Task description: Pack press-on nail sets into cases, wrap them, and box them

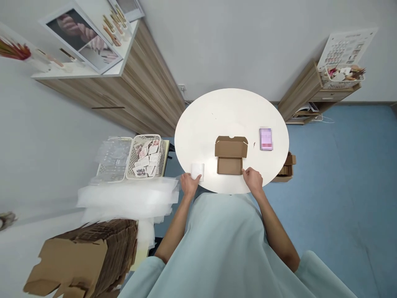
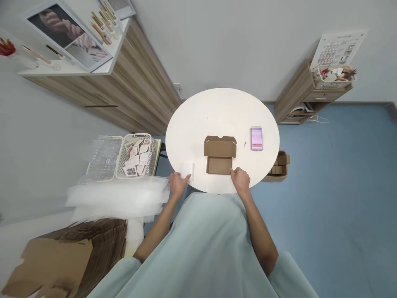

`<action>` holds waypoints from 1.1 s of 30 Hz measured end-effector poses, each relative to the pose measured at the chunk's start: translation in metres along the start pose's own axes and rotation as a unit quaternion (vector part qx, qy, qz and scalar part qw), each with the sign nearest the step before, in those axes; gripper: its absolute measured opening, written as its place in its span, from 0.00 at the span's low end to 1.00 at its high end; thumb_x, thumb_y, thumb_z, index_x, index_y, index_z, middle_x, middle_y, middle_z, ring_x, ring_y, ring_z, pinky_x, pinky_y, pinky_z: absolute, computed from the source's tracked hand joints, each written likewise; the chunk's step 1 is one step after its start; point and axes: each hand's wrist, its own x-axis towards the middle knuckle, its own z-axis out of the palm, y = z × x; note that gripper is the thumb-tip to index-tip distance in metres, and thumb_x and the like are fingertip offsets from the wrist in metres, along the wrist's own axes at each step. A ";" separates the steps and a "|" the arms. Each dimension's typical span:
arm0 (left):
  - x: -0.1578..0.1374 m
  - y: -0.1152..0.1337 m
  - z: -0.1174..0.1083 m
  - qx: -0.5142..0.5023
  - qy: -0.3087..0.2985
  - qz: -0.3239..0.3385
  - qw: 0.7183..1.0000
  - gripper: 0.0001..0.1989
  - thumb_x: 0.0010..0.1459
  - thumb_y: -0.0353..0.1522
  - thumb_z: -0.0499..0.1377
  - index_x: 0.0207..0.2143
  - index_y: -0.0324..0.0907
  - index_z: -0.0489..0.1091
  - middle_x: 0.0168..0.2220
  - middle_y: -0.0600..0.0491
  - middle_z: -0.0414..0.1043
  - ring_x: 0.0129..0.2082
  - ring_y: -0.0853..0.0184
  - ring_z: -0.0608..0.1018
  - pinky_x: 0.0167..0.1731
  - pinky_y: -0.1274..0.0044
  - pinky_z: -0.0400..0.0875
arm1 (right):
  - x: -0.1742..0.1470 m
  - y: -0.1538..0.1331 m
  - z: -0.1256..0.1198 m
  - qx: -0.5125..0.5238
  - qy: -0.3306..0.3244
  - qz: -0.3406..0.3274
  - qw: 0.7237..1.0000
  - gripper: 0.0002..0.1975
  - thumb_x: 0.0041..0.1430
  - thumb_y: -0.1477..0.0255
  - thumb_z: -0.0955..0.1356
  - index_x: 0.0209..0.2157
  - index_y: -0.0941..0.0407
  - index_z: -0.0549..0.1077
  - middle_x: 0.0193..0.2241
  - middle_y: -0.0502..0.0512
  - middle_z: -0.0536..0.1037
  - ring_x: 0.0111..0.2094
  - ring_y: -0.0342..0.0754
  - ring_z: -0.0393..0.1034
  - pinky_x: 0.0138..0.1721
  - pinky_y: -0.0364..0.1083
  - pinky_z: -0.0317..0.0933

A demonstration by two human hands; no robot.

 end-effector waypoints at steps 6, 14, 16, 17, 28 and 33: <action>0.000 0.005 0.003 -0.026 -0.011 0.001 1.000 0.22 0.55 0.41 0.73 0.41 0.43 0.65 0.43 0.46 0.72 0.52 0.50 0.76 0.55 0.60 0.70 | -0.002 0.003 0.006 0.014 -0.005 0.008 1.000 0.16 0.75 0.61 0.63 0.37 0.54 0.77 0.33 0.56 0.82 0.35 0.51 0.76 0.32 0.45 0.53; 0.009 0.012 -0.004 -0.133 -0.059 0.059 0.988 0.18 0.57 0.29 0.67 0.45 0.45 0.62 0.49 0.46 0.72 0.50 0.56 0.77 0.50 0.66 0.72 | -0.007 0.003 0.000 0.062 0.014 -0.019 0.998 0.16 0.73 0.61 0.64 0.36 0.53 0.78 0.36 0.57 0.84 0.36 0.52 0.77 0.34 0.46 0.58; 0.012 0.017 -0.015 -0.174 -0.084 0.087 0.977 0.15 0.58 0.29 0.64 0.46 0.46 0.64 0.47 0.49 0.74 0.47 0.57 0.78 0.50 0.67 0.72 | -0.008 0.002 -0.006 0.105 0.031 -0.042 0.993 0.15 0.73 0.61 0.64 0.36 0.53 0.78 0.37 0.56 0.84 0.36 0.52 0.77 0.36 0.46 0.61; 0.013 0.022 -0.021 -0.197 -0.096 0.102 0.970 0.15 0.58 0.30 0.63 0.47 0.47 0.65 0.47 0.50 0.75 0.46 0.58 0.78 0.49 0.67 0.72 | -0.008 0.001 -0.009 0.135 0.040 -0.057 0.988 0.15 0.72 0.60 0.64 0.36 0.53 0.77 0.37 0.56 0.84 0.37 0.52 0.77 0.37 0.47 0.63; 0.008 0.120 -0.041 -0.333 -0.312 0.278 0.845 0.22 0.63 0.40 0.61 0.57 0.44 0.74 0.59 0.45 0.76 0.53 0.57 0.79 0.52 0.68 0.75 | 0.017 -0.015 -0.004 0.400 -0.077 -0.223 0.886 0.33 0.58 0.58 0.75 0.64 0.50 0.71 0.55 0.60 0.80 0.52 0.55 0.78 0.52 0.54 0.73; 0.010 0.131 -0.012 -0.343 -0.275 0.224 0.870 0.30 0.60 0.36 0.64 0.64 0.45 0.68 0.59 0.44 0.76 0.49 0.58 0.81 0.51 0.66 0.77 | 0.032 -0.014 0.010 0.405 -0.063 -0.190 0.892 0.27 0.59 0.60 0.71 0.58 0.55 0.71 0.36 0.53 0.81 0.38 0.51 0.78 0.43 0.50 0.73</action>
